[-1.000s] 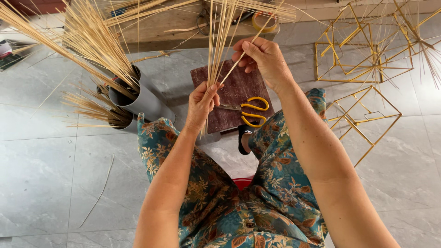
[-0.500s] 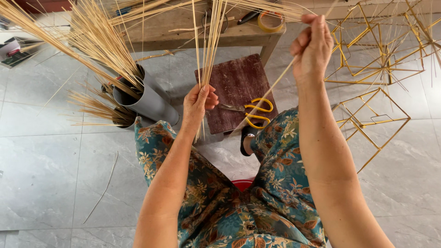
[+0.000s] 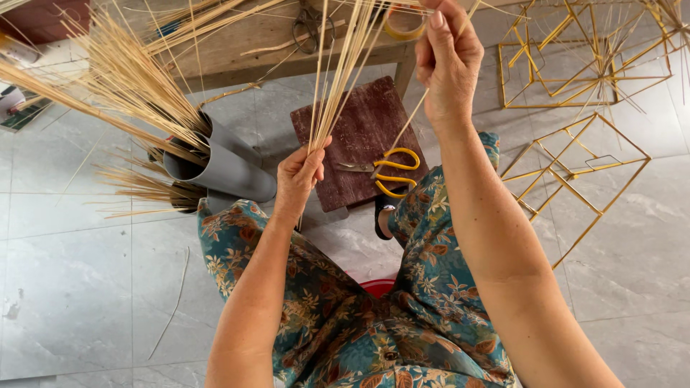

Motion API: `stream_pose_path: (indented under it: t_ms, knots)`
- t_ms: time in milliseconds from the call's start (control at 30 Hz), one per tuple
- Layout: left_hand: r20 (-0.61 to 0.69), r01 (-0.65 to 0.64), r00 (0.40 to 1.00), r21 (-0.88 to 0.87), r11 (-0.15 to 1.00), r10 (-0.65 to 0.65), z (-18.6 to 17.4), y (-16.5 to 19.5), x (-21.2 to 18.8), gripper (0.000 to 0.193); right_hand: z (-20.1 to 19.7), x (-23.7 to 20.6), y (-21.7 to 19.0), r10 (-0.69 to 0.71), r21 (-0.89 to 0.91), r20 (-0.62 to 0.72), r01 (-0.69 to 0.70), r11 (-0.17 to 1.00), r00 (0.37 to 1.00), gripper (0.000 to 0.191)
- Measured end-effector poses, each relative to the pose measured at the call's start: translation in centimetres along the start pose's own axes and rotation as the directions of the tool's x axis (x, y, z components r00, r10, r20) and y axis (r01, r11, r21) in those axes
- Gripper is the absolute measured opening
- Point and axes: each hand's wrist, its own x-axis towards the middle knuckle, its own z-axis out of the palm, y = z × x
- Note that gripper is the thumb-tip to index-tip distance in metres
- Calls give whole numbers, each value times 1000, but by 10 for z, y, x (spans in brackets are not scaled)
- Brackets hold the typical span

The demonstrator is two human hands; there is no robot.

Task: The person sits on a red stool and uses yellow-handled scissors to cut a bundle of thin bamboo strips to a uniform length. They repeatedly align the strips, trim the ends, and separate individual pieces, placing the cut pieces aside.

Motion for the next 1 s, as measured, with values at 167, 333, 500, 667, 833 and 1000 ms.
stream_pose_path:
  t_ms: [167,333,500,667,833,1000]
  knots:
    - [60,28,998,19,999,-30,0,-5,-2,30,-8,4,2,8,-20,42,-7,1000,999,30]
    - [99,38,994,48,998,-43,-2,-11,-4,29,-19,11,3,-15,-92,55,20,996,998,14]
    - [138,18,990,77,997,-29,-7,-13,-5,29,-28,18,0,-1,-133,19,4,991,1000,13]
    - [136,19,990,115,993,-35,-8,-14,-5,28,-33,21,-5,-27,-210,23,31,977,999,12]
    - [141,2,990,135,991,-21,-9,-14,-6,27,-34,21,-3,51,-367,-3,-48,929,999,17]
    - [122,-11,993,120,993,-3,-14,-9,-8,29,-33,21,2,-82,-439,62,101,893,995,35]
